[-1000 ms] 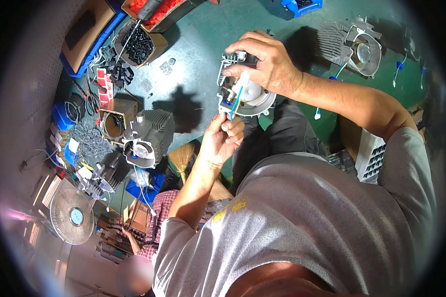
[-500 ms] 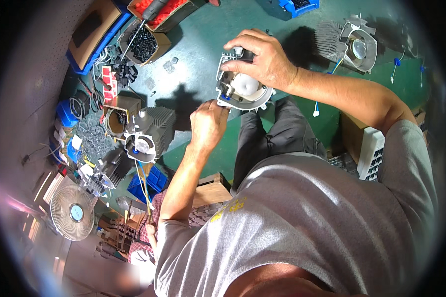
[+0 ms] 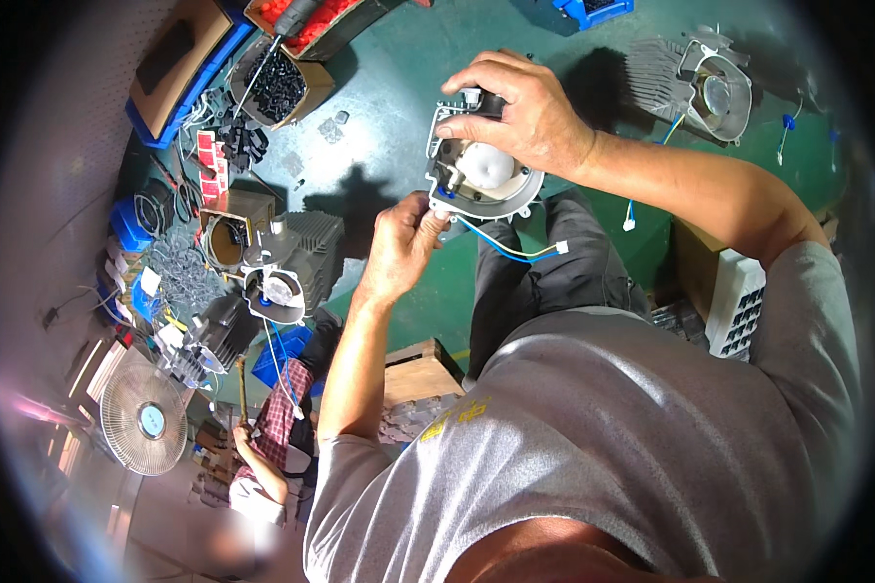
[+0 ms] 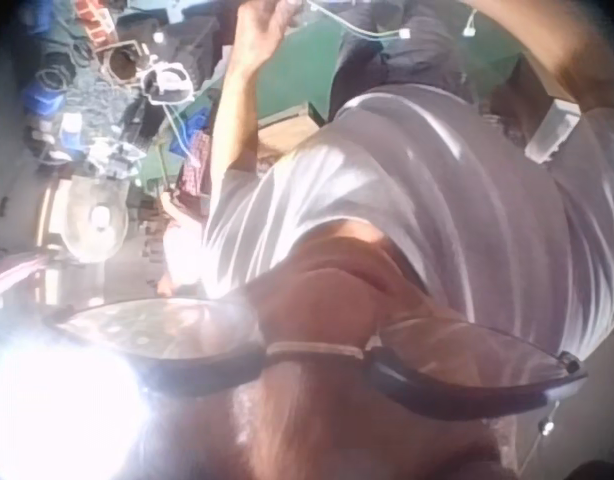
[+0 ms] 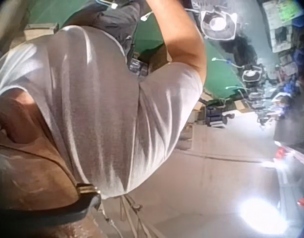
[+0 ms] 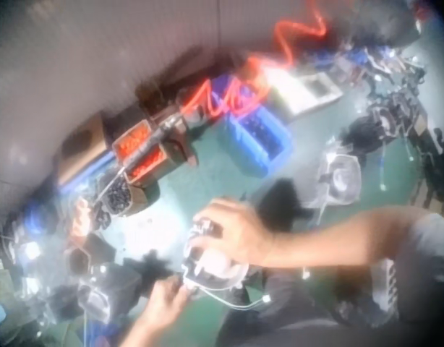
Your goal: The person assembles small electronic components on a workbench. They connect wires to circular metal housings, secure them with a tool, and place the finished units on the table.
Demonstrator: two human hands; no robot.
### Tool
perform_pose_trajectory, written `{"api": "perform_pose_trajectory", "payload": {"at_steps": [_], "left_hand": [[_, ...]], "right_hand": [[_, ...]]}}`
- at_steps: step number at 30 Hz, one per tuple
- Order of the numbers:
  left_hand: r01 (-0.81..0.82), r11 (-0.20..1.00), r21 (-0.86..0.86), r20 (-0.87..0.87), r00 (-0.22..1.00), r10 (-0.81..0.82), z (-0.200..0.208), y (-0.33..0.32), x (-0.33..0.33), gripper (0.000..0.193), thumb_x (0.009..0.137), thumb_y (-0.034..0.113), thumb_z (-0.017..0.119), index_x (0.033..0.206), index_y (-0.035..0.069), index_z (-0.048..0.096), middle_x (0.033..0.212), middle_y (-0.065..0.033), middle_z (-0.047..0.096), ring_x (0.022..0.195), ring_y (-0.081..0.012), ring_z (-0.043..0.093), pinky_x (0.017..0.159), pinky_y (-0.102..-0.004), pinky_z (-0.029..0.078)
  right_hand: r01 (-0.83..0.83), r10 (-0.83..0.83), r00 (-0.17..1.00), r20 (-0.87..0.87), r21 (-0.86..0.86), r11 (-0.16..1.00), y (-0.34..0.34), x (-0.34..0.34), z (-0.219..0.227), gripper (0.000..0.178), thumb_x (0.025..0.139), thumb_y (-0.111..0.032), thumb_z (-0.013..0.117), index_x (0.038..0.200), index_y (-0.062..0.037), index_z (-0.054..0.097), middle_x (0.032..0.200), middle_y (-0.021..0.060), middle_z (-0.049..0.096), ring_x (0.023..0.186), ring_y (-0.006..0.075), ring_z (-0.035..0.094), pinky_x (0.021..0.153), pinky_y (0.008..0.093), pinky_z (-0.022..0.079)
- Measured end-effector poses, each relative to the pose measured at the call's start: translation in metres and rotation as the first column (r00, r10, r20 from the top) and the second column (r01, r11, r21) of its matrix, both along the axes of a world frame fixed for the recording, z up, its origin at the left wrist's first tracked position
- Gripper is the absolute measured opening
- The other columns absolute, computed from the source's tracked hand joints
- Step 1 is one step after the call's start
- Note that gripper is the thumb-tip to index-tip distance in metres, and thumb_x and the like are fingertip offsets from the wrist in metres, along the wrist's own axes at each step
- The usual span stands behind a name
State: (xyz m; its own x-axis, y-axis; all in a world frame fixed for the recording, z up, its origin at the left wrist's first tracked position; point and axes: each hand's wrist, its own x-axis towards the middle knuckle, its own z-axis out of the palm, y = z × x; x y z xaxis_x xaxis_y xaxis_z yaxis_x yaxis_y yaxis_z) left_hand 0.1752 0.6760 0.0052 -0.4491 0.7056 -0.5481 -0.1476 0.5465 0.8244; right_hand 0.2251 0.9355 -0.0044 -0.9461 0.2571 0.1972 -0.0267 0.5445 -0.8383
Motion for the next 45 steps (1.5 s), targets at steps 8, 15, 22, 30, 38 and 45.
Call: {"api": "perform_pose_trajectory", "payload": {"at_steps": [8,15,22,30,38,45], "left_hand": [[-0.007,0.992,0.126,-0.098,0.995,0.019,-0.018,-0.006,0.005,0.033,0.107,0.029,0.063,0.096,-0.002,0.064,0.068,-0.0005,0.057,0.061,-0.0094,0.05,0.055,-0.0266,0.041],[-0.446,0.88,0.161,0.592,0.757,0.276,-0.029,-0.006,0.025,0.031,0.105,0.028,0.066,0.096,-0.001,0.066,0.064,-0.0028,0.057,0.053,-0.0097,0.049,0.045,-0.0248,0.038],[-0.66,0.75,0.047,0.897,0.359,0.259,-0.038,-0.006,0.039,0.027,0.104,0.026,0.067,0.098,-0.001,0.068,0.066,0.0011,0.056,0.053,-0.0089,0.047,0.042,-0.02,0.035],[-0.786,0.589,-0.185,0.981,-0.109,0.162,-0.038,-0.004,0.057,0.026,0.104,0.029,0.065,0.103,0.003,0.067,0.072,0.0043,0.059,0.065,-0.0072,0.05,0.05,-0.0195,0.04],[-0.58,0.812,0.061,0.833,0.477,0.279,-0.033,-0.009,0.033,0.037,0.101,0.039,0.07,0.102,0.001,0.068,0.081,-0.0077,0.067,0.069,-0.015,0.061,0.057,-0.029,0.049],[-0.303,0.933,0.192,0.449,0.873,0.191,-0.026,-0.003,0.019,0.028,0.104,0.027,0.067,0.099,-0.001,0.068,0.08,-0.0044,0.067,0.064,-0.0125,0.062,0.059,-0.0275,0.05]], "right_hand": [[-0.006,0.006,1.0,0.0,0.02,1.0,0.001,-0.001,0.002,0.042,0.078,-0.041,0.088,0.102,-0.0091,0.073,0.096,0.0061,0.069,0.094,0.0259,0.068,0.081,0.0389,0.056],[-0.016,0.016,1.0,0.016,0.001,1.0,0.0,0.0,0.007,0.038,0.075,-0.023,0.092,0.103,-0.0045,0.073,0.095,0.0069,0.069,0.092,0.0239,0.065,0.082,0.0361,0.053],[-0.044,0.044,0.999,-0.019,-0.004,0.999,0.002,-0.003,0.006,0.039,0.074,-0.022,0.093,0.102,-0.004,0.073,0.094,0.0079,0.069,0.091,0.0248,0.065,0.08,0.0363,0.052],[-0.038,0.038,0.999,0.007,-0.037,0.999,0.0,-0.005,0.008,0.037,0.076,-0.021,0.092,0.103,-0.0037,0.073,0.094,0.0079,0.069,0.091,0.0247,0.065,0.08,0.0362,0.053],[-0.017,0.018,1.0,0.008,-0.022,1.0,0.003,-0.003,0.007,0.037,0.075,-0.021,0.092,0.102,-0.0042,0.073,0.094,0.0073,0.069,0.091,0.0243,0.065,0.081,0.0362,0.053],[-0.025,0.025,0.999,0.02,-0.025,0.999,0.004,-0.003,0.008,0.038,0.076,-0.02,0.092,0.105,-0.0038,0.073,0.094,0.0078,0.068,0.09,0.024,0.065,0.08,0.0355,0.053]]}}
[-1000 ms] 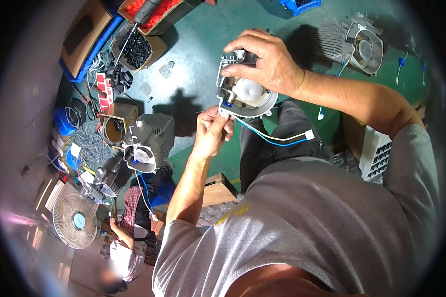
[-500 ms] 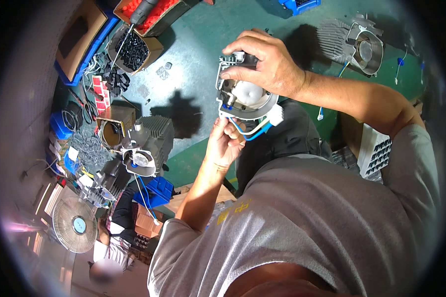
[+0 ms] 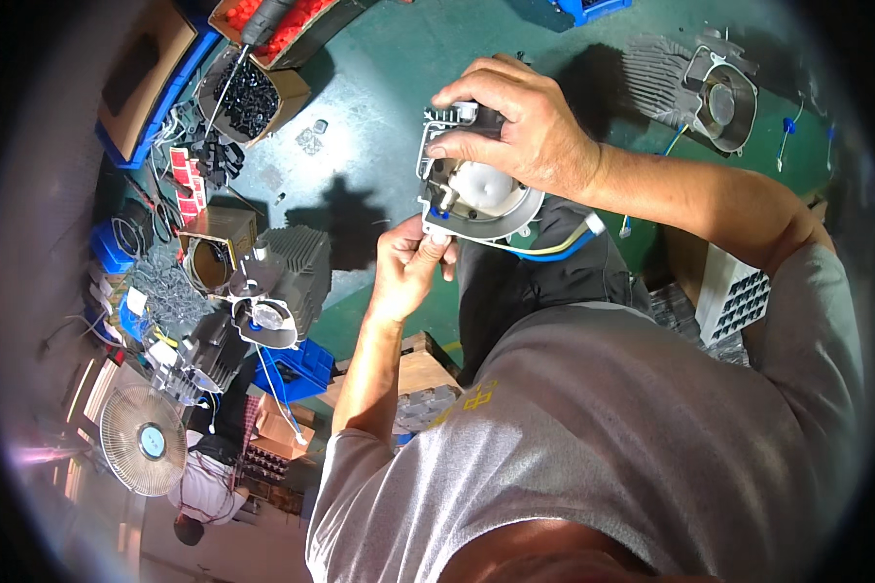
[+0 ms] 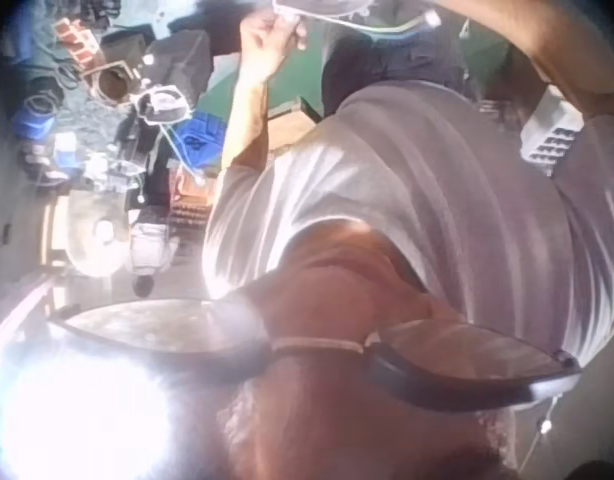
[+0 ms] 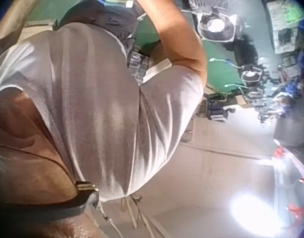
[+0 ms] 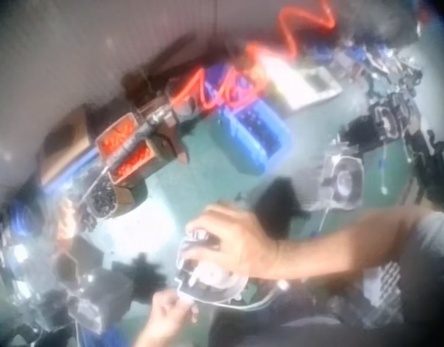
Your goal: The person assembles small electronic components on a workbench. They connect wires to circular metal housings, secure them with a tool, and place the finished units on the table.
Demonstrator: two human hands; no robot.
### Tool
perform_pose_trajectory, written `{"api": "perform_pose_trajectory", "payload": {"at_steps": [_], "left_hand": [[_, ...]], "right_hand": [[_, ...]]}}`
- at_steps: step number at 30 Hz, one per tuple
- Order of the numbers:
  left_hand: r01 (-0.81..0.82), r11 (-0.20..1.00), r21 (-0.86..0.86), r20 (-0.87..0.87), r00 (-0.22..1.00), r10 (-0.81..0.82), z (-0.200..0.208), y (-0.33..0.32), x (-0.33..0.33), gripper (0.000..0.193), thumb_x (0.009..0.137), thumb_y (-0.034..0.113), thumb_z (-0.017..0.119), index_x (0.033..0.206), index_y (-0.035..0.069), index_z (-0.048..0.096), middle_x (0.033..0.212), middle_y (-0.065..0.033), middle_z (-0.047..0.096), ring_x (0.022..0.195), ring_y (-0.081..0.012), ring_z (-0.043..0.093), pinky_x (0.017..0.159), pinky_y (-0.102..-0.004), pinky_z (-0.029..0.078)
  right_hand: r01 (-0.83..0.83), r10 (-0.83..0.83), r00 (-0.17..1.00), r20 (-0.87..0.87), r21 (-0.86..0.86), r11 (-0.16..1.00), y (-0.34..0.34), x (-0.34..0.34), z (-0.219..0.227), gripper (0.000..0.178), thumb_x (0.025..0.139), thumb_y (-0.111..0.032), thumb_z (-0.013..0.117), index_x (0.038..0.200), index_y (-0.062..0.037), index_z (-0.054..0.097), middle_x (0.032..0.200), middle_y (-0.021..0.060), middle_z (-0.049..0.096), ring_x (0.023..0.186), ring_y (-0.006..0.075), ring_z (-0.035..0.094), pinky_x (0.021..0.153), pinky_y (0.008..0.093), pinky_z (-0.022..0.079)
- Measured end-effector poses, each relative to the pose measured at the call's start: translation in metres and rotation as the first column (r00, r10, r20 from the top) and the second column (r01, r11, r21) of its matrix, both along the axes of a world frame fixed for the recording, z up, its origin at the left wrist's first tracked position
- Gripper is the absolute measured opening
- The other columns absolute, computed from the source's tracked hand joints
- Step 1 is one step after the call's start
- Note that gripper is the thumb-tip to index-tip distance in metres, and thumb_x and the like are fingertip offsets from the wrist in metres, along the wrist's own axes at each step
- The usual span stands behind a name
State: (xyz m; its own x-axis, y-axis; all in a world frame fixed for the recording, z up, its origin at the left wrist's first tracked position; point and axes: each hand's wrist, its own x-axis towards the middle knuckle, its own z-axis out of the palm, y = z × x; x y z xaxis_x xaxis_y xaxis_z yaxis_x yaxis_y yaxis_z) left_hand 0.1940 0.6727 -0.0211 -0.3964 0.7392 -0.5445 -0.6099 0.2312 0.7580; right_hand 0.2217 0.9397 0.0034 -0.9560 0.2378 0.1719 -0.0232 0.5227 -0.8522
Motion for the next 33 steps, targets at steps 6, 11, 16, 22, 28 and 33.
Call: {"api": "perform_pose_trajectory", "payload": {"at_steps": [6,11,16,22,28,33], "left_hand": [[0.072,0.957,-0.28,-0.729,0.633,-0.261,0.018,0.016,0.0,0.018,0.099,0.013,0.072,0.092,-0.002,0.067,0.074,-0.0128,0.067,0.062,-0.0307,0.063,0.059,-0.0353,0.051],[0.051,0.907,-0.417,-0.859,0.303,-0.412,0.008,0.006,0.003,0.017,0.082,0.007,0.075,0.081,-0.001,0.061,0.074,-0.0196,0.064,0.07,-0.0412,0.067,0.063,-0.0487,0.055],[-0.043,0.879,-0.475,-0.732,0.573,-0.368,0.031,0.016,0.009,0.022,0.093,0.017,0.075,0.091,-0.003,0.065,0.075,-0.0183,0.067,0.064,-0.0348,0.064,0.061,-0.0413,0.052],[0.039,0.984,-0.171,-0.296,0.951,-0.089,0.016,-0.002,0.002,0.029,0.105,0.026,0.066,0.098,-0.002,0.067,0.08,-0.002,0.064,0.071,-0.0105,0.06,0.065,-0.0285,0.052],[0.098,0.995,0.029,-0.039,0.995,-0.097,-0.006,-0.007,-0.005,0.03,0.108,0.028,0.061,0.099,0.0,0.067,0.084,-0.0042,0.064,0.074,-0.013,0.061,0.066,-0.0295,0.054],[0.001,0.945,-0.328,-0.789,0.549,-0.274,0.016,0.012,0.009,0.021,0.091,0.012,0.077,0.083,-0.002,0.064,0.071,-0.0163,0.062,0.062,-0.0319,0.064,0.058,-0.0401,0.053]], "right_hand": [[-0.023,0.023,1.0,-0.009,0.002,1.0,0.005,-0.001,-0.003,0.038,0.077,-0.02,0.091,0.106,-0.0032,0.073,0.095,0.0083,0.068,0.091,0.0236,0.066,0.079,0.0359,0.053],[-0.034,0.034,0.999,-0.031,0.018,0.999,-0.004,0.001,0.001,0.039,0.077,-0.02,0.091,0.107,-0.0026,0.073,0.096,0.0087,0.069,0.091,0.0237,0.066,0.079,0.0358,0.054],[-0.022,0.025,0.999,-0.035,0.066,0.998,0.0,-0.002,-0.003,0.038,0.081,-0.04,0.085,0.102,-0.0102,0.072,0.098,0.0057,0.069,0.095,0.0266,0.067,0.082,0.0392,0.056],[-0.023,0.024,0.999,-0.022,0.05,0.998,-0.003,0.001,0.0,0.037,0.08,-0.032,0.087,0.103,-0.0074,0.072,0.097,0.0073,0.069,0.093,0.0264,0.066,0.082,0.0385,0.054],[-0.03,0.031,0.999,-0.014,0.047,0.998,-0.002,-0.001,-0.006,0.041,0.079,-0.043,0.086,0.101,-0.0101,0.072,0.097,0.0056,0.069,0.096,0.027,0.067,0.082,0.0399,0.055],[-0.04,0.041,0.999,-0.022,0.04,0.998,-0.003,0.002,-0.003,0.04,0.078,-0.035,0.088,0.103,-0.0073,0.072,0.097,0.0074,0.069,0.094,0.0269,0.066,0.081,0.0387,0.054]]}}
